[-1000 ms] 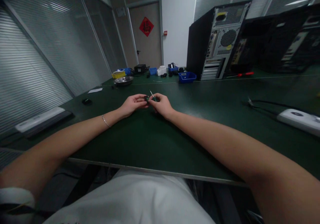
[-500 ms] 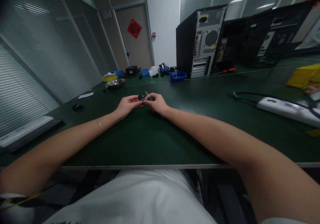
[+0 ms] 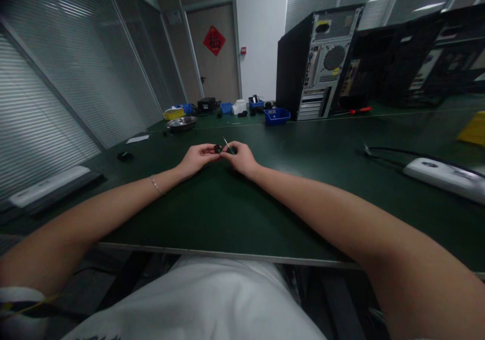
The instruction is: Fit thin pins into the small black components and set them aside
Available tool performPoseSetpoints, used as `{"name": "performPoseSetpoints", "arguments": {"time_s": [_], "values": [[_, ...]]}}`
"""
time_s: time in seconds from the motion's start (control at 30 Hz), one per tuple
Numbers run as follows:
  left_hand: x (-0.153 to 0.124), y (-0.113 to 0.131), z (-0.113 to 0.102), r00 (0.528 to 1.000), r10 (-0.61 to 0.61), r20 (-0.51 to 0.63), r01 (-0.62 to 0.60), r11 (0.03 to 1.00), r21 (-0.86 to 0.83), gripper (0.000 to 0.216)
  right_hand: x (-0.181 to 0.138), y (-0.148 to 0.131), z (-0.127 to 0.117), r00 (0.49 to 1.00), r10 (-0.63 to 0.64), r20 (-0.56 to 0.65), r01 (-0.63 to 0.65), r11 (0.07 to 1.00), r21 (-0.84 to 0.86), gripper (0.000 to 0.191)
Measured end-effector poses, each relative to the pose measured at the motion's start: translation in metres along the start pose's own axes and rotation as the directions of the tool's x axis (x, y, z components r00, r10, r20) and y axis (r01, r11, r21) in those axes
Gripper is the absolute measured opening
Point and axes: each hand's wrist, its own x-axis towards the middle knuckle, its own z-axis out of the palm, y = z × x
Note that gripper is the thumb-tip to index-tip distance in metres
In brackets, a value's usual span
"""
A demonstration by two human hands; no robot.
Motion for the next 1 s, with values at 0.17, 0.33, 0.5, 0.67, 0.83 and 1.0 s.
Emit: {"name": "performPoseSetpoints", "arguments": {"time_s": [0.17, 0.33, 0.5, 0.67, 0.83, 1.0], "values": [[0.000, -0.003, -0.003, 0.999, -0.019, 0.044, 0.019, 1.000, 0.011, 0.041, 0.004, 0.005, 0.001, 1.000, 0.016, 0.000, -0.016, 0.999, -0.051, 0.024], [0.000, -0.004, -0.006, 0.993, -0.051, 0.108, 0.054, 0.998, -0.026, 0.042, 0.008, 0.006, 0.002, 0.999, 0.030, -0.025, -0.032, 0.996, -0.088, 0.019], [-0.003, 0.000, -0.006, 0.989, -0.050, 0.136, 0.055, 0.998, -0.026, 0.034, 0.006, 0.003, 0.002, 0.997, 0.060, 0.058, -0.054, 0.994, -0.097, 0.023], [-0.002, 0.001, -0.004, 0.991, -0.070, 0.112, 0.077, 0.995, -0.061, 0.031, 0.005, 0.001, 0.003, 0.995, 0.033, 0.092, -0.023, 0.994, -0.111, 0.026], [0.002, -0.002, -0.004, 0.998, -0.063, 0.005, 0.063, 0.986, -0.157, 0.019, 0.004, 0.000, 0.004, 0.998, 0.014, 0.065, -0.006, 0.993, -0.120, 0.027], [0.008, -0.007, -0.009, 0.987, -0.080, -0.139, 0.053, 0.981, -0.189, 0.013, 0.000, -0.005, 0.004, 0.998, 0.008, 0.054, -0.001, 0.992, -0.129, 0.022]]}}
